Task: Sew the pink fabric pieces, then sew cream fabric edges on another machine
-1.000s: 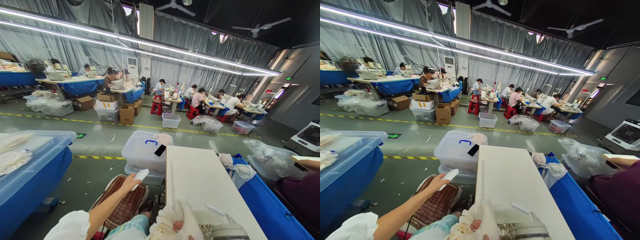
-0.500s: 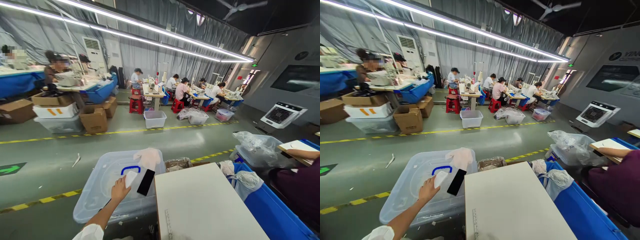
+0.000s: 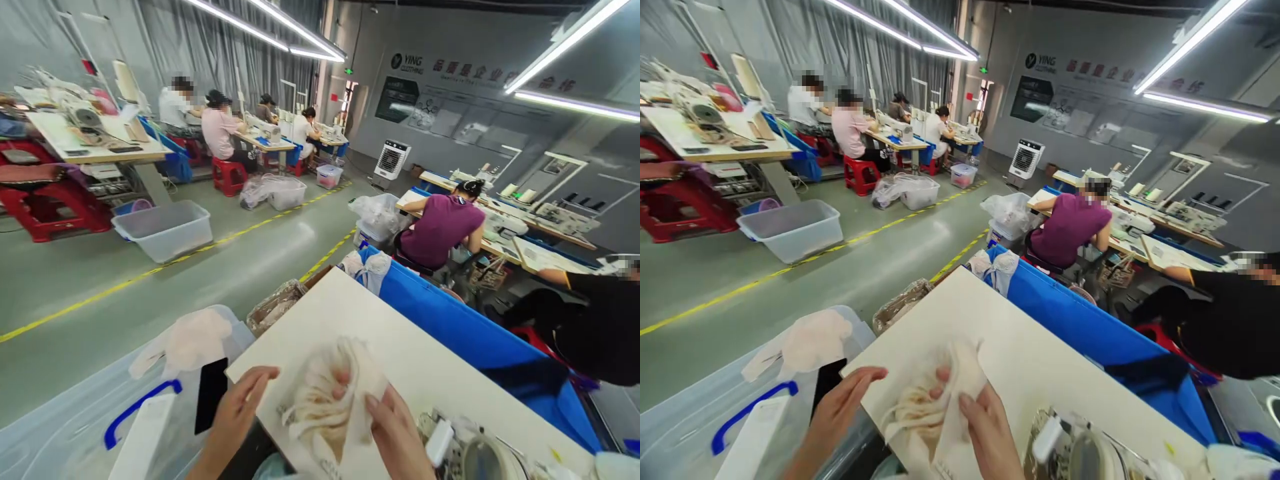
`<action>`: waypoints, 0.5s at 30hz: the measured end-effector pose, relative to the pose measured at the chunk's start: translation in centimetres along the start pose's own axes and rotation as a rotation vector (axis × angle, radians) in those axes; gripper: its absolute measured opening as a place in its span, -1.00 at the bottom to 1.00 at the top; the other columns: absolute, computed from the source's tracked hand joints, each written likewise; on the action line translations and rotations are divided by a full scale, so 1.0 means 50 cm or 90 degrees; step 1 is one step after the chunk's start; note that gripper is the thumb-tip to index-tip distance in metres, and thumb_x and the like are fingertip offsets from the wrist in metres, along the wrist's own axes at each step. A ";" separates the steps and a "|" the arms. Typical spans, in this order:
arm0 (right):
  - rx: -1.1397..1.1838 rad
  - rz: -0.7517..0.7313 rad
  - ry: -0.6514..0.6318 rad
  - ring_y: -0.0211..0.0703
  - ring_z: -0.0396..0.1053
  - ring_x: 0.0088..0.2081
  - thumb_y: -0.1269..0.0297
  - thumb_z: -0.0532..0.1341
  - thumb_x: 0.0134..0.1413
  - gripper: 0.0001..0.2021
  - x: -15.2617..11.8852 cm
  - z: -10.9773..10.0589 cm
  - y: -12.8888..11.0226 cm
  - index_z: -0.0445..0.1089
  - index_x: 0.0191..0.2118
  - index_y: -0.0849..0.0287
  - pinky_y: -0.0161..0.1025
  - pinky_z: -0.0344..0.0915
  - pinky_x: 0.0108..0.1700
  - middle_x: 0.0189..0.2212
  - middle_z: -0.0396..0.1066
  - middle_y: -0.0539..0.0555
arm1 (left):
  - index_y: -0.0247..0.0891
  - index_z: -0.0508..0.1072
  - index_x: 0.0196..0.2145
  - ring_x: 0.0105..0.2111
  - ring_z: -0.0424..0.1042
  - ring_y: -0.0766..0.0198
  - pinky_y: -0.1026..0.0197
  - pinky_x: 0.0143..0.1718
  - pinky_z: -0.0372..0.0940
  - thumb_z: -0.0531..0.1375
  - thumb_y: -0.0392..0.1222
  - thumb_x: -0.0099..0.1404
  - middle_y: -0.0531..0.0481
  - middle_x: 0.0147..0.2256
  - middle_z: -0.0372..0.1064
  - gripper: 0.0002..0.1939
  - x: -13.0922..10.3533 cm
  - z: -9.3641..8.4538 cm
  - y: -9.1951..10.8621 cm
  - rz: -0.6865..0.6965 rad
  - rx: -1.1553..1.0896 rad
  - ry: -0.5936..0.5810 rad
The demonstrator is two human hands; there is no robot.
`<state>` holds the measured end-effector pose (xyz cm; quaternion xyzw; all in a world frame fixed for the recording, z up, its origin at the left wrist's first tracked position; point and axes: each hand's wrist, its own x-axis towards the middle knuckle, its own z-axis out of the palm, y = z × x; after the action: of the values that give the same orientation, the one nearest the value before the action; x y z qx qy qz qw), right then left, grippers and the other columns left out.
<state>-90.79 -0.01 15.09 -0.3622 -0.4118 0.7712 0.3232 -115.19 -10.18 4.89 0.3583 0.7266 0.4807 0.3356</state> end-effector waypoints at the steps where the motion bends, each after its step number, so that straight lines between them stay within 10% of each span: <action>1: 0.003 -0.003 -0.030 0.19 0.47 -0.04 -0.05 0.39 -0.01 -0.47 0.010 0.001 -0.011 0.50 0.00 0.20 0.01 0.39 -0.06 -0.22 0.58 0.23 | -0.19 0.57 -0.21 0.06 0.38 -0.07 0.09 0.17 0.25 0.01 0.34 0.28 -0.13 -0.03 0.48 -0.41 0.004 0.031 0.062 0.032 -0.047 -0.064; 6: 0.000 -0.034 -0.026 0.12 0.51 -0.13 -0.04 0.42 -0.06 -0.46 0.024 -0.009 -0.052 0.50 -0.01 0.20 -0.01 0.37 -0.04 -0.29 0.59 0.20 | -0.29 0.50 -0.25 -0.27 0.39 0.16 0.14 -0.05 0.33 0.09 0.52 0.18 -0.06 -0.36 0.38 -0.27 0.047 0.142 0.235 -0.073 -0.377 -0.474; 9: -0.013 -0.004 -0.036 0.12 0.52 -0.19 -0.10 0.41 -0.07 -0.47 0.016 -0.016 -0.055 0.52 -0.09 0.24 0.01 0.38 -0.05 -0.34 0.57 0.21 | -0.26 0.31 -0.48 -0.55 0.17 0.38 0.32 -0.42 0.24 0.11 0.62 0.04 0.14 -0.60 0.09 -0.23 0.080 0.184 0.243 -0.200 -0.485 -0.667; 15: -0.073 -0.022 0.064 0.10 0.47 -0.09 -0.12 0.44 -0.16 -0.50 0.016 -0.028 0.002 0.55 -0.22 0.21 -0.07 0.40 -0.05 -0.27 0.53 0.17 | -0.27 0.38 -0.43 -0.81 -0.12 0.34 0.31 -0.79 -0.17 -0.18 0.59 0.18 0.15 -0.82 -0.06 -0.17 0.127 0.250 0.215 -0.342 -0.500 -0.806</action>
<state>-90.07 1.13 14.21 -0.4113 -0.4449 0.7213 0.3355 -105.97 3.93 10.14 0.2312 0.2365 0.3089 0.8918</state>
